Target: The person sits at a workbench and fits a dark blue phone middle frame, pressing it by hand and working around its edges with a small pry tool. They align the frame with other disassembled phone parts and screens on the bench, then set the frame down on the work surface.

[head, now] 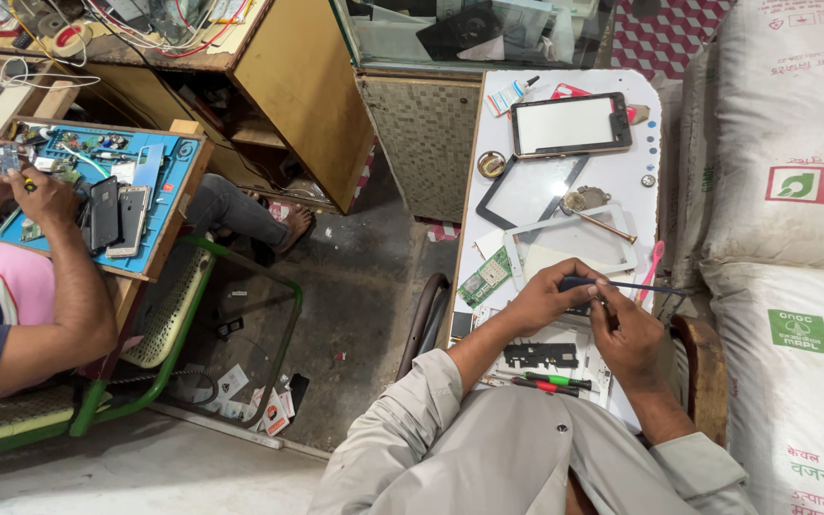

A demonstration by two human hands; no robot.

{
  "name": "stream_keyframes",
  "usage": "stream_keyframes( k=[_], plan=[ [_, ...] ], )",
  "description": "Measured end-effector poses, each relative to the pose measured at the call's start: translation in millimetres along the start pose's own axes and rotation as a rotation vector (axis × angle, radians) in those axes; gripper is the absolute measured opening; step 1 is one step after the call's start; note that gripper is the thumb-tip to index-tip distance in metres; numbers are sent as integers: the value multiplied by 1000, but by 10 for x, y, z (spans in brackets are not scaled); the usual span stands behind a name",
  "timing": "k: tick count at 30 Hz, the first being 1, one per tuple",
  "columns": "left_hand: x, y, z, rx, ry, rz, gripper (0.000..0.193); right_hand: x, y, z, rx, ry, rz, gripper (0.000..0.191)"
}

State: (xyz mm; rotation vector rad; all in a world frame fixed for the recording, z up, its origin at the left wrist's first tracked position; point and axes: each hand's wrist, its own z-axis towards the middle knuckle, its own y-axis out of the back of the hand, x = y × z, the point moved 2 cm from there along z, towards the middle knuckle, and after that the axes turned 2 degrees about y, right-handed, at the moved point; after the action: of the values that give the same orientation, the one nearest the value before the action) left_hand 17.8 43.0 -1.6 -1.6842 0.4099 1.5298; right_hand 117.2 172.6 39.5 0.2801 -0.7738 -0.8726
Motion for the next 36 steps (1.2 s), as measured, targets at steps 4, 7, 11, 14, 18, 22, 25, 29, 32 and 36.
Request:
stream_keyframes(
  k=[4,7,11,14,18,22,25,29,32,36],
  plan=[
    [28,-8,12,-11,7,5,20,26,23,8,-5,-20,-8,37],
    [28,-6,20,-7,-3,-14,20,62,45,24,-20,-20,-22,30],
    [23,4,16,-4,-22,-20,21,125,81,68,-14,-18,-40,25],
    [23,2,24,-4,-17,-19,22,174,118,105,-7,-18,-59,24],
    [24,-6,20,-4,-5,-58,23,218,152,138,10,-6,-76,26],
    [30,-1,15,0,3,-82,24,195,141,131,-2,-16,-55,25],
    [45,-2,32,-6,13,-94,25,148,111,102,-44,28,-35,24],
    [59,2,44,2,13,-105,26,60,72,60,-58,21,2,24],
    [63,5,42,0,16,-93,26,19,66,37,-48,-2,10,24],
    [52,-1,42,7,0,-96,26,7,76,12,-46,-8,-24,24]
  ],
)
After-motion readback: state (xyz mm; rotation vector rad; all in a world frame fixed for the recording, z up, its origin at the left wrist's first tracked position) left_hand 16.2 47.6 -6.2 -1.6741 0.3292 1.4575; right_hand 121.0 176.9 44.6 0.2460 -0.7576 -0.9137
